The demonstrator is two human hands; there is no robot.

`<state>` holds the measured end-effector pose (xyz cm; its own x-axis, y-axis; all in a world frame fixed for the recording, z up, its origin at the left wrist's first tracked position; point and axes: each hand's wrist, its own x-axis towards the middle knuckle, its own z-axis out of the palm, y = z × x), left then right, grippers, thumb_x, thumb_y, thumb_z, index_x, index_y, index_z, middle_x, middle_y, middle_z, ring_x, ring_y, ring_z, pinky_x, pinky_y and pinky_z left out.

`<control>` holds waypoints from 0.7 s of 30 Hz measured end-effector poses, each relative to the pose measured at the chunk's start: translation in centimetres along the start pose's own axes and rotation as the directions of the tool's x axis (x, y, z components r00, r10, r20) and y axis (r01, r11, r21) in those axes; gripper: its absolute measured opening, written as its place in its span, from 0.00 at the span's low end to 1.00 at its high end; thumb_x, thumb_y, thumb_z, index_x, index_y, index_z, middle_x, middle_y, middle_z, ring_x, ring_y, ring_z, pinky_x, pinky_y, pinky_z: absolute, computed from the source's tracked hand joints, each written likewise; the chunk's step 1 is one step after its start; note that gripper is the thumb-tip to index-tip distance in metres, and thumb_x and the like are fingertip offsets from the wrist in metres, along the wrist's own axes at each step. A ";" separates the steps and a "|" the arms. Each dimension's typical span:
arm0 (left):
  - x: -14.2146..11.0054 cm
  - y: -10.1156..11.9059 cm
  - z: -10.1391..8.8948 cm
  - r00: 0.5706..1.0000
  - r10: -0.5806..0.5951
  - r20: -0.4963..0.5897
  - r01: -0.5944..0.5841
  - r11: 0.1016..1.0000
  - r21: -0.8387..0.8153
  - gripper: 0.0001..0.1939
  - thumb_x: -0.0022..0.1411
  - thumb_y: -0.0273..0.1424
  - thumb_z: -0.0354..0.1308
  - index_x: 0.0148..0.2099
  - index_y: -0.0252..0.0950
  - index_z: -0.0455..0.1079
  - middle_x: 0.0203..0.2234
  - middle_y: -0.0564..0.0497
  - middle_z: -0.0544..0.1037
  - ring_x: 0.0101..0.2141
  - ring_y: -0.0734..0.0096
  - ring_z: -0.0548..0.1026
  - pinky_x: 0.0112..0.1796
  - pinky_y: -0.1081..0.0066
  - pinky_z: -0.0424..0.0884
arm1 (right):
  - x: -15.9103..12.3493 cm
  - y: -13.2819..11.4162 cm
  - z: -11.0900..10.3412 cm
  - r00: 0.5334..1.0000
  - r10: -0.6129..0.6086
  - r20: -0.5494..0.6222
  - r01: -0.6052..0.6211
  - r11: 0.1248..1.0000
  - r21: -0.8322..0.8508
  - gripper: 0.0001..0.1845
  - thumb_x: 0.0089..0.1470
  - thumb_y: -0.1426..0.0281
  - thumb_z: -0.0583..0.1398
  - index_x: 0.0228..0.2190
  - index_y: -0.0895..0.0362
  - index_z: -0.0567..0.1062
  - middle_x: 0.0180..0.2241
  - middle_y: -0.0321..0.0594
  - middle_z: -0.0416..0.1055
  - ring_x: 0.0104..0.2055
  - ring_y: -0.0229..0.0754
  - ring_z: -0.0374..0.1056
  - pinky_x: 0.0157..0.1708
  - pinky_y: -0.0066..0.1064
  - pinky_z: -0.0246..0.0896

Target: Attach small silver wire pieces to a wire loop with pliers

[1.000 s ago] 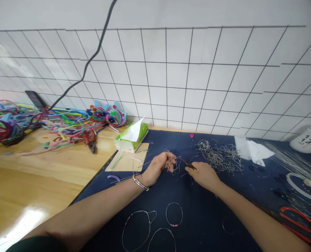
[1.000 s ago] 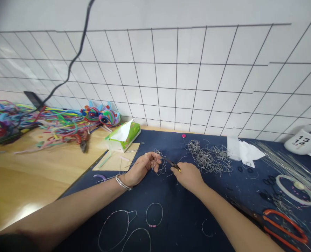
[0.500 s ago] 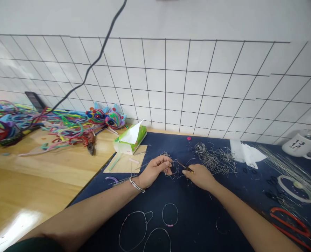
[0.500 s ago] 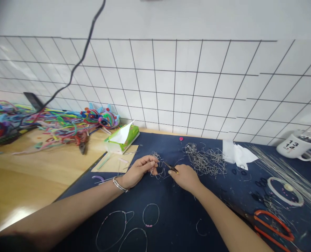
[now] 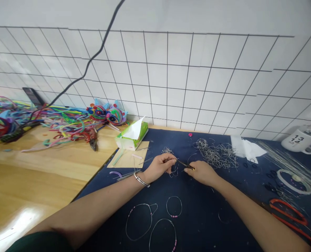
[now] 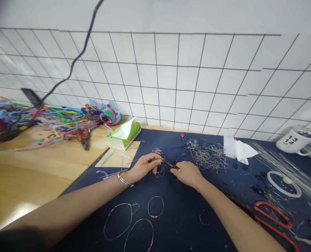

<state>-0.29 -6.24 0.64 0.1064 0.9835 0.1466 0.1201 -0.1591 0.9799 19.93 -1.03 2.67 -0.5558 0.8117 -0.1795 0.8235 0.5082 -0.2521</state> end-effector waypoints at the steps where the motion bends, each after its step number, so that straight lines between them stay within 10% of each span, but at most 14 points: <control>1: 0.0 0.0 0.0 1.000 0.001 -0.009 -0.001 1.000 0.016 0.15 0.56 0.39 0.53 0.38 0.31 0.67 0.13 0.56 0.67 0.17 0.79 0.65 0.22 0.78 0.59 | 0.0 -0.1 0.1 1.000 0.000 -0.003 0.000 1.000 -0.015 0.21 0.52 0.53 0.49 0.24 0.56 0.70 0.24 0.38 0.70 0.27 0.38 0.65 0.22 0.26 0.42; 13: 0.5 -0.5 -0.4 0.994 -0.083 -0.070 0.069 0.981 -0.183 0.16 0.56 0.41 0.53 0.34 0.31 0.67 0.17 0.52 0.71 0.18 0.78 0.67 0.20 0.79 0.60 | -0.2 0.4 -0.8 0.993 -0.091 -0.077 0.097 0.992 0.084 0.19 0.51 0.55 0.51 0.22 0.57 0.68 0.23 0.35 0.67 0.25 0.35 0.61 0.23 0.25 0.45; 21: -0.2 -0.1 0.7 0.985 -0.145 0.093 0.165 0.949 -0.268 0.15 0.54 0.39 0.56 0.32 0.30 0.69 0.21 0.50 0.73 0.18 0.79 0.68 0.21 0.78 0.61 | -1.1 -1.6 -0.1 0.957 -0.004 -0.291 0.165 0.832 0.530 0.14 0.50 0.60 0.52 0.29 0.57 0.70 0.26 0.34 0.67 0.28 0.35 0.61 0.29 0.25 0.53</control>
<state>0.42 -6.45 0.45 0.1794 0.9837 -0.0103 -0.1326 0.0346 0.9906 19.20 -2.69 3.38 -0.5022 0.8582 0.1066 0.5331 0.4043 -0.7432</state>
